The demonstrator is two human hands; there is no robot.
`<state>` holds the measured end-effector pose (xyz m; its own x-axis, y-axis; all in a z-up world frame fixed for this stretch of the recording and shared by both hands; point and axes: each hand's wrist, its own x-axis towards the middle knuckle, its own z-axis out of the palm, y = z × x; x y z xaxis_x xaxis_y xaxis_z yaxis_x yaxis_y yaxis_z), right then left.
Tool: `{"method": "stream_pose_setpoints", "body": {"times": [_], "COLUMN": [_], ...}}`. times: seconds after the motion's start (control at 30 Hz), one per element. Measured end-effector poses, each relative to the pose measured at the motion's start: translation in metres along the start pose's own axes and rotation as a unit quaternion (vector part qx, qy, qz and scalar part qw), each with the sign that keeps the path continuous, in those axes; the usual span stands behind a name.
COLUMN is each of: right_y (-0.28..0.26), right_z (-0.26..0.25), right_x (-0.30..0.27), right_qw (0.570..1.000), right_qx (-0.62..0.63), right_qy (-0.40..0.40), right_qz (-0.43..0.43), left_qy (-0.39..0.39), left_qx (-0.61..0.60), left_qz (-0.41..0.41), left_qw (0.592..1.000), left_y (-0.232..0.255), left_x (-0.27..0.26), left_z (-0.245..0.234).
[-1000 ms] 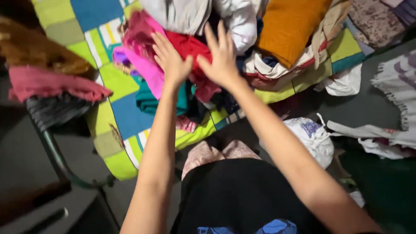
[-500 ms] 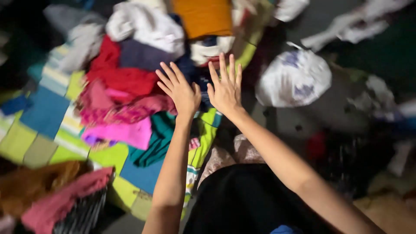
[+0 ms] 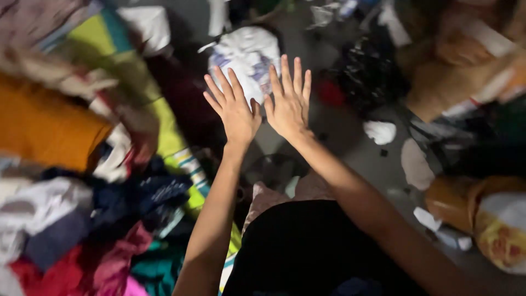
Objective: Sort and organize various pieces of clothing from a cluttered area onto a bed.
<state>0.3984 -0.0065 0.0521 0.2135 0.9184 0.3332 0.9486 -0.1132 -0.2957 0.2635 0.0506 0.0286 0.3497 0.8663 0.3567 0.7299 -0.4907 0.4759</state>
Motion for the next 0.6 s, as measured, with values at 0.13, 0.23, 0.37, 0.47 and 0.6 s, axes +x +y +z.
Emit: {"method": "stream_pose_setpoints", "body": {"times": [0.13, 0.23, 0.37, 0.47, 0.6], "right_y": [0.093, 0.163, 0.251, 0.305, 0.370], "right_z": [-0.038, -0.064, -0.097, -0.119, -0.149], "right_x": [-0.017, -0.030, -0.047, -0.058, -0.075], "right_qw": [0.996, 0.991, 0.980, 0.969, 0.950], "right_qx": [-0.043, -0.048, -0.079, -0.100, -0.146], "right_qy": [0.035, 0.076, 0.110, 0.139, 0.151], "right_qz": [0.065, 0.102, 0.149, 0.181, 0.231], "left_qy": [-0.047, -0.083, -0.107, -0.112, -0.079], "left_qx": [-0.050, -0.084, -0.099, -0.127, -0.155], "left_qz": [0.071, 0.108, 0.173, 0.218, 0.298], "left_qw": [0.995, 0.987, 0.974, 0.961, 0.939], "left_y": [0.093, 0.158, 0.244, 0.297, 0.360], "left_x": [0.017, 0.026, 0.035, 0.044, 0.050], "left_z": [0.055, 0.100, 0.155, 0.192, 0.242]}}
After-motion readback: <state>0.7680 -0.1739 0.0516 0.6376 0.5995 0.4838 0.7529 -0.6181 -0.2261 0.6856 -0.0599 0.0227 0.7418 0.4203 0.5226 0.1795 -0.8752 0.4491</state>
